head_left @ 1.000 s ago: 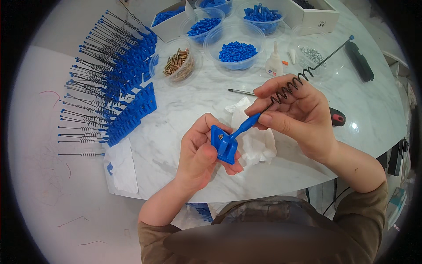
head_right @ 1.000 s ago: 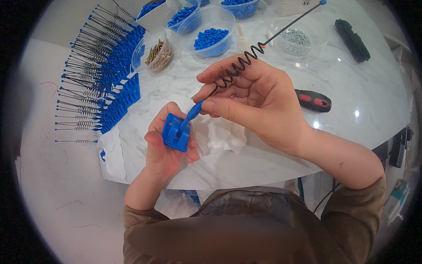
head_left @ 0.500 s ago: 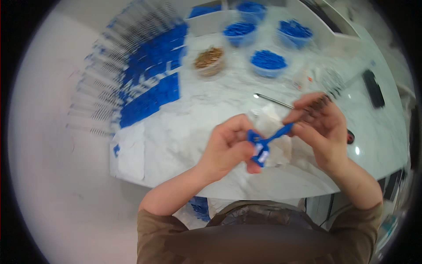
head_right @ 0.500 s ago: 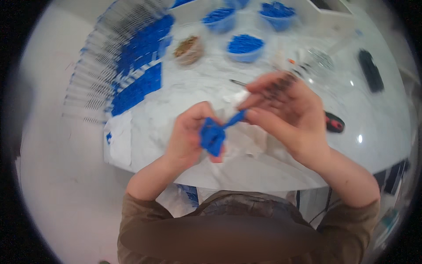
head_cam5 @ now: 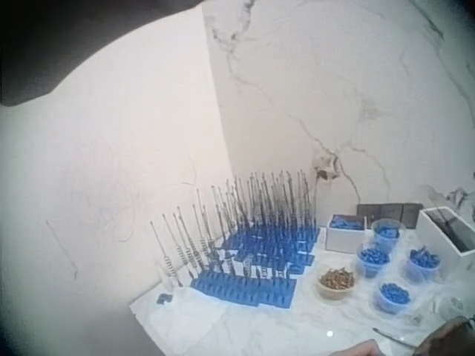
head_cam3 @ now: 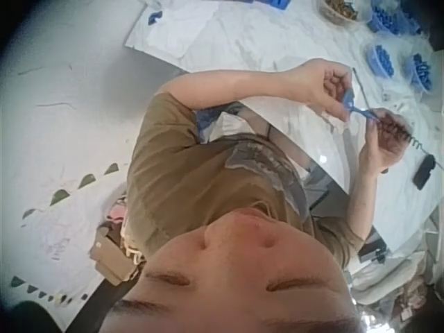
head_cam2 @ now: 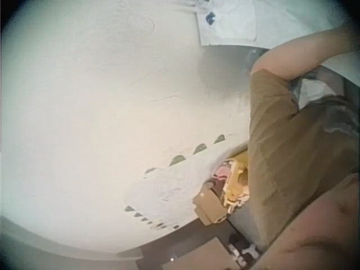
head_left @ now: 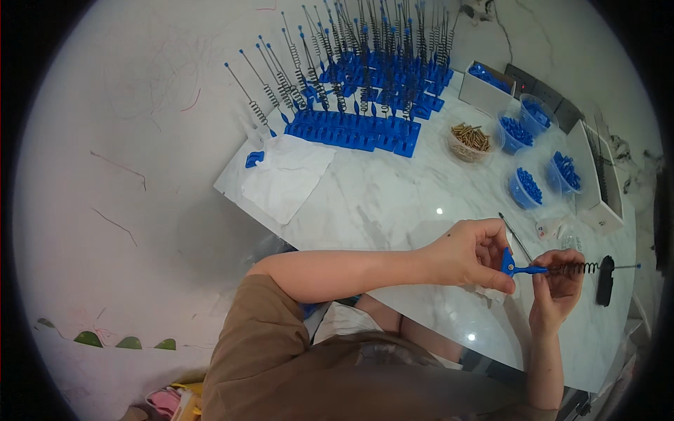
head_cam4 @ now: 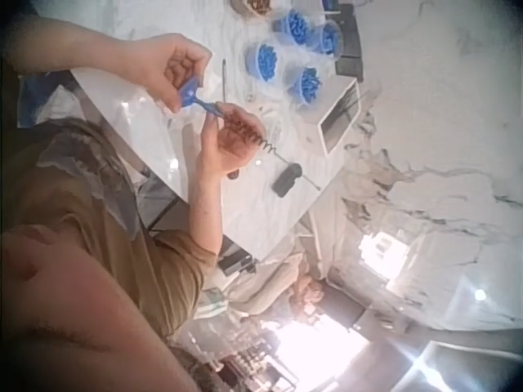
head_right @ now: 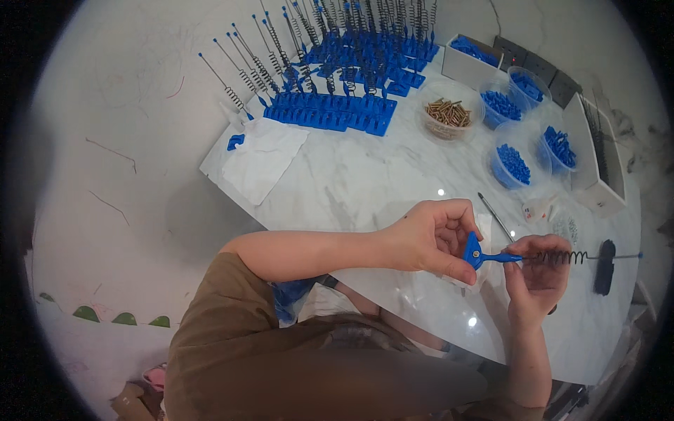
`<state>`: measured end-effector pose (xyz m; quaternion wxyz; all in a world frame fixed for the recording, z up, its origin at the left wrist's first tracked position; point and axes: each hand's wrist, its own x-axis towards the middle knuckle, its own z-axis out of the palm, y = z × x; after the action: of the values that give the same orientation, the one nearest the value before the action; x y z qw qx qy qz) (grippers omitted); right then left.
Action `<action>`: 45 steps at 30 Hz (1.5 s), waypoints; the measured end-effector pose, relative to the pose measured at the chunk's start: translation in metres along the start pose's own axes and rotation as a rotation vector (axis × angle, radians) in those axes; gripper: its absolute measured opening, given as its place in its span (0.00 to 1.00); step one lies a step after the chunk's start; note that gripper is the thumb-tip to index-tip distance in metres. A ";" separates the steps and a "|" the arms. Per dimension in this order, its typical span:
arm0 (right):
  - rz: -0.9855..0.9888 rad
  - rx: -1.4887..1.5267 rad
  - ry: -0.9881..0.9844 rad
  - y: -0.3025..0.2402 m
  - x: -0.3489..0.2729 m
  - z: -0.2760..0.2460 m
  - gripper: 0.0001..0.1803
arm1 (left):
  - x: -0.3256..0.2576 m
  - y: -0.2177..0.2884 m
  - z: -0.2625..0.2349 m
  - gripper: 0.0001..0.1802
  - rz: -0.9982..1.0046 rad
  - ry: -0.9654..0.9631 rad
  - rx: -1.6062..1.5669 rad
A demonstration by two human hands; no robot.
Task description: The recorder is seen assembling small blue and black plastic components with springs and metal rods, using glue and a screwdriver on a marble-topped workspace.
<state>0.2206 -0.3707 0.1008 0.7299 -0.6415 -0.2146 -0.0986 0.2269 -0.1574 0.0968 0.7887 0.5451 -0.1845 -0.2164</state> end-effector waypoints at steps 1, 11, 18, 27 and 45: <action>-0.017 -0.017 0.013 0.001 0.000 0.000 0.25 | 0.000 0.001 -0.001 0.25 0.019 0.012 0.041; -0.248 -0.101 -0.110 0.000 0.002 -0.006 0.25 | 0.001 0.001 0.001 0.29 0.106 -0.021 0.106; -0.239 -0.257 -0.211 0.003 0.000 0.002 0.24 | 0.005 -0.007 -0.002 0.25 0.129 0.034 0.233; -0.093 -0.289 -0.001 0.003 0.007 0.003 0.17 | 0.013 0.011 -0.012 0.21 0.226 0.211 0.082; -0.275 -0.606 -0.330 -0.015 -0.002 0.012 0.11 | -0.137 0.075 -0.087 0.06 0.517 1.072 0.351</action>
<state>0.2109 -0.3616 0.1141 0.4422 -0.8009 -0.3748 -0.1503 0.1686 0.0081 0.1302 0.6972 0.6371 0.0782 0.3192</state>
